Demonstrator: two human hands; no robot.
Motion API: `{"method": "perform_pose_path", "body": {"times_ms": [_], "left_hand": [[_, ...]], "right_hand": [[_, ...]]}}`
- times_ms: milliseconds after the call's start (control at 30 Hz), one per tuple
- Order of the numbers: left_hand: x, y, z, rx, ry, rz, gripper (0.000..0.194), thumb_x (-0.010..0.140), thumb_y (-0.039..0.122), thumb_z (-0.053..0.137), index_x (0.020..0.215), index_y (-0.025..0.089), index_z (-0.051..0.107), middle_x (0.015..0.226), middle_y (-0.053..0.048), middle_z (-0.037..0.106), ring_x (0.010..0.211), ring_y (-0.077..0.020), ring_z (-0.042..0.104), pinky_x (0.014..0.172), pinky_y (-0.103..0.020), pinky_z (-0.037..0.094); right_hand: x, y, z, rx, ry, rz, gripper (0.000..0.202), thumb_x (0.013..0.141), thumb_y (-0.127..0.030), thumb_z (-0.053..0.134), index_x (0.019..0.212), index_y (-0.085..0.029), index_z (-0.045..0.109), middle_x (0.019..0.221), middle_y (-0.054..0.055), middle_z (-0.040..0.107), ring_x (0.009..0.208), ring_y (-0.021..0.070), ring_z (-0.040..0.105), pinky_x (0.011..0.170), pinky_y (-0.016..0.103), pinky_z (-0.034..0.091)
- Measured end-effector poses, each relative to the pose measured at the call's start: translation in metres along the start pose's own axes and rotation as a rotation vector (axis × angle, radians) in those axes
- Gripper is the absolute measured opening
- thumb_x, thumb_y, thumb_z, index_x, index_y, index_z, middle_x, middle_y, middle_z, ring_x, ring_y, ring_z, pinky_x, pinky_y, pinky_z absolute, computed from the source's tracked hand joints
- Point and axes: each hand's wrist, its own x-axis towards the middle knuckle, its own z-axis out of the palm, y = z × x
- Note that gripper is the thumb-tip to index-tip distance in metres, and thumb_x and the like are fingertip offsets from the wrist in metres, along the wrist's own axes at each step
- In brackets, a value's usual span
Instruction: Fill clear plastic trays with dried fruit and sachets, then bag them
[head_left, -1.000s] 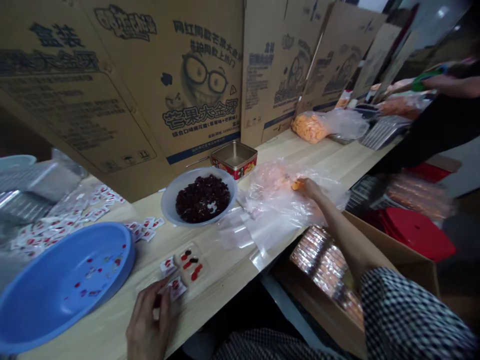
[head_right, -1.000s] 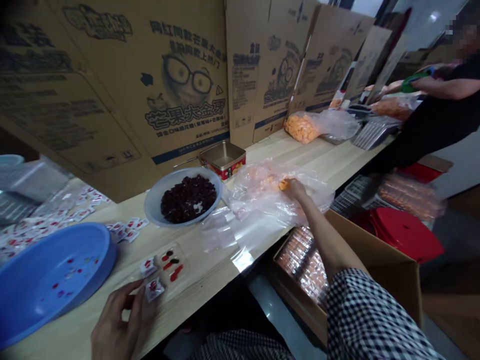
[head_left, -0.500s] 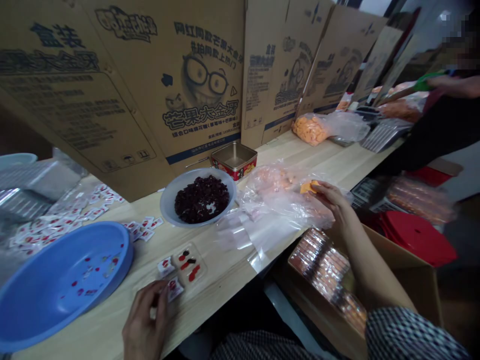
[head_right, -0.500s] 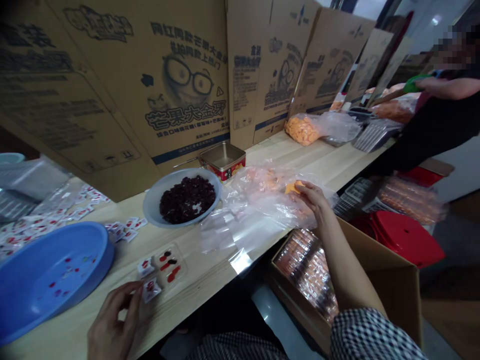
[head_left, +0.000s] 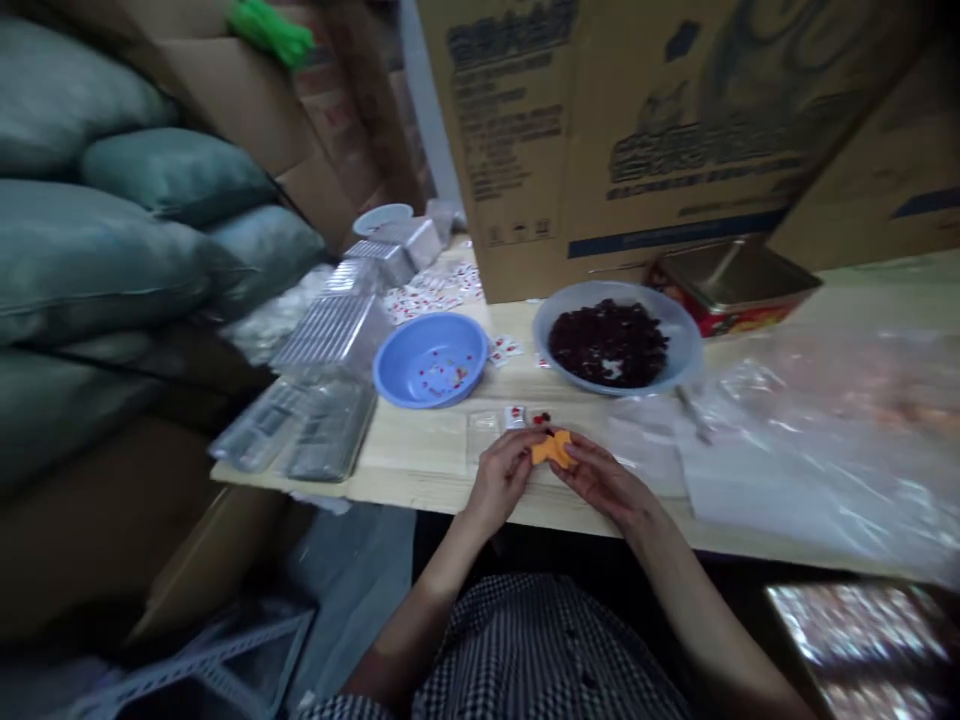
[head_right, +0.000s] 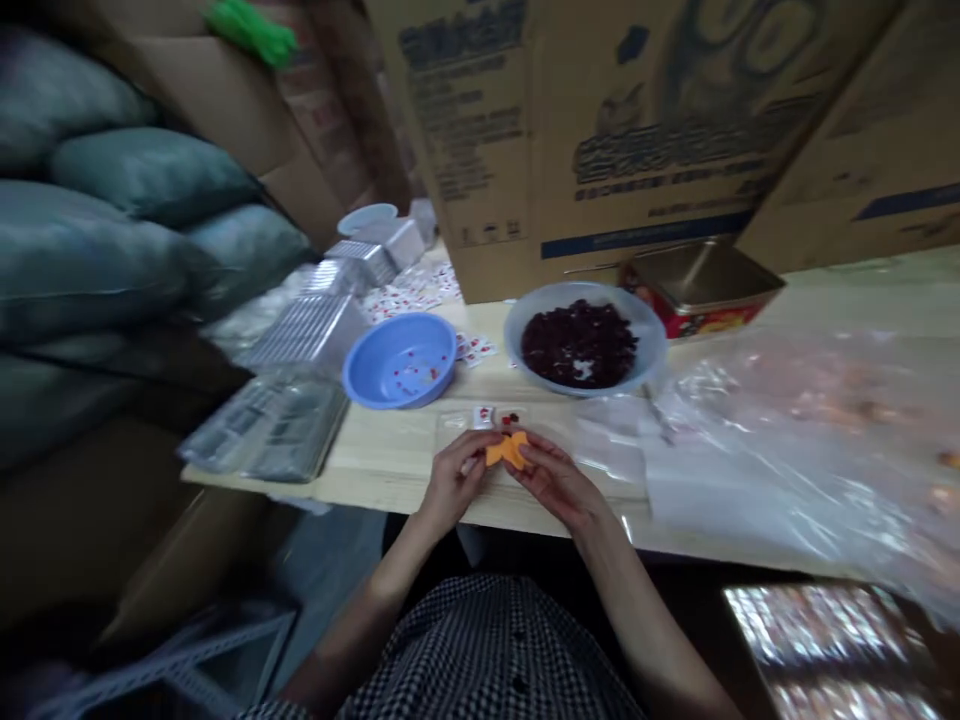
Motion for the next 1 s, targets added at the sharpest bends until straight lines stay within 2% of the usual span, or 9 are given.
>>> {"method": "perform_pose_path", "body": {"times_ms": [100,200,267,367,467,600,733,800,1000], "left_hand": [[-0.014,-0.028,-0.032,0.005,0.137,-0.156,0.023,0.095,0.028,0.052,0.112,0.021,0.067,0.116,-0.010,0.068,0.100,-0.0189,0.066,0.082,-0.032,0.055],[-0.011,-0.056,-0.053,0.002,0.205,-0.357,0.023,0.093,0.033,0.056,0.106,0.018,0.066,0.087,-0.004,0.069,0.067,-0.0137,0.062,0.060,-0.025,0.049],[-0.003,-0.072,-0.059,0.030,0.180,-0.429,0.021,0.090,0.032,0.059,0.104,0.017,0.065,0.073,0.001,0.066,0.059,-0.0121,0.057,0.057,-0.024,0.045],[0.010,-0.084,-0.061,0.143,0.088,-0.464,0.021,0.087,0.026,0.062,0.106,0.018,0.064,0.078,0.000,0.068,0.068,-0.0140,0.062,0.065,-0.025,0.047],[0.015,-0.083,-0.059,0.314,0.028,-0.422,0.023,0.088,0.024,0.062,0.110,0.019,0.064,0.091,-0.005,0.070,0.082,-0.0182,0.065,0.077,-0.030,0.049],[0.008,-0.068,-0.059,0.429,0.153,-0.330,0.026,0.092,0.028,0.060,0.116,0.021,0.065,0.112,-0.010,0.063,0.098,-0.0213,0.062,0.084,-0.033,0.049],[-0.009,-0.048,-0.064,0.147,0.129,-0.234,0.036,0.093,0.039,0.060,0.125,0.023,0.062,0.114,-0.009,0.063,0.089,-0.0173,0.062,0.081,-0.030,0.050],[-0.016,-0.045,-0.062,-0.014,0.102,-0.259,0.040,0.090,0.041,0.064,0.126,0.022,0.062,0.109,-0.008,0.066,0.083,-0.0157,0.061,0.076,-0.028,0.049],[-0.025,-0.049,-0.058,-0.216,0.239,-0.411,0.024,0.086,0.039,0.067,0.094,0.016,0.065,0.079,-0.001,0.063,0.068,-0.0120,0.055,0.065,-0.024,0.045]], "right_hand": [[0.026,0.021,0.028,-0.007,0.045,0.010,0.036,0.060,-0.031,0.090,0.090,-0.022,0.073,0.103,0.004,0.075,0.095,0.0217,0.070,0.088,0.042,0.058],[0.047,0.032,0.044,-0.143,0.116,-0.099,0.039,0.056,-0.032,0.091,0.090,-0.022,0.075,0.094,0.002,0.075,0.083,0.0179,0.068,0.083,0.036,0.057],[0.057,0.037,0.049,-0.234,0.129,-0.147,0.041,0.055,-0.031,0.090,0.092,-0.021,0.076,0.096,0.002,0.075,0.083,0.0176,0.067,0.082,0.034,0.055],[0.063,0.043,0.048,-0.322,0.105,-0.149,0.045,0.057,-0.034,0.087,0.099,-0.022,0.077,0.106,0.004,0.075,0.092,0.0208,0.067,0.086,0.036,0.054],[0.062,0.046,0.045,-0.402,0.081,-0.129,0.046,0.065,-0.038,0.081,0.108,-0.023,0.076,0.114,0.005,0.073,0.102,0.0243,0.067,0.093,0.042,0.052],[0.056,0.045,0.046,-0.415,0.048,-0.142,0.043,0.067,-0.038,0.078,0.108,-0.024,0.076,0.116,0.006,0.073,0.108,0.0253,0.064,0.097,0.042,0.049],[0.055,0.044,0.055,-0.345,0.018,-0.154,0.054,0.063,-0.038,0.084,0.115,-0.026,0.073,0.103,0.004,0.074,0.097,0.0222,0.067,0.091,0.039,0.052],[0.056,0.046,0.061,-0.321,-0.003,-0.165,0.058,0.061,-0.036,0.086,0.116,-0.025,0.071,0.099,0.003,0.074,0.094,0.0212,0.067,0.090,0.038,0.053],[0.061,0.055,0.071,-0.334,0.017,-0.193,0.061,0.058,-0.038,0.088,0.114,-0.023,0.068,0.097,0.004,0.073,0.092,0.0214,0.069,0.090,0.039,0.053]]}}
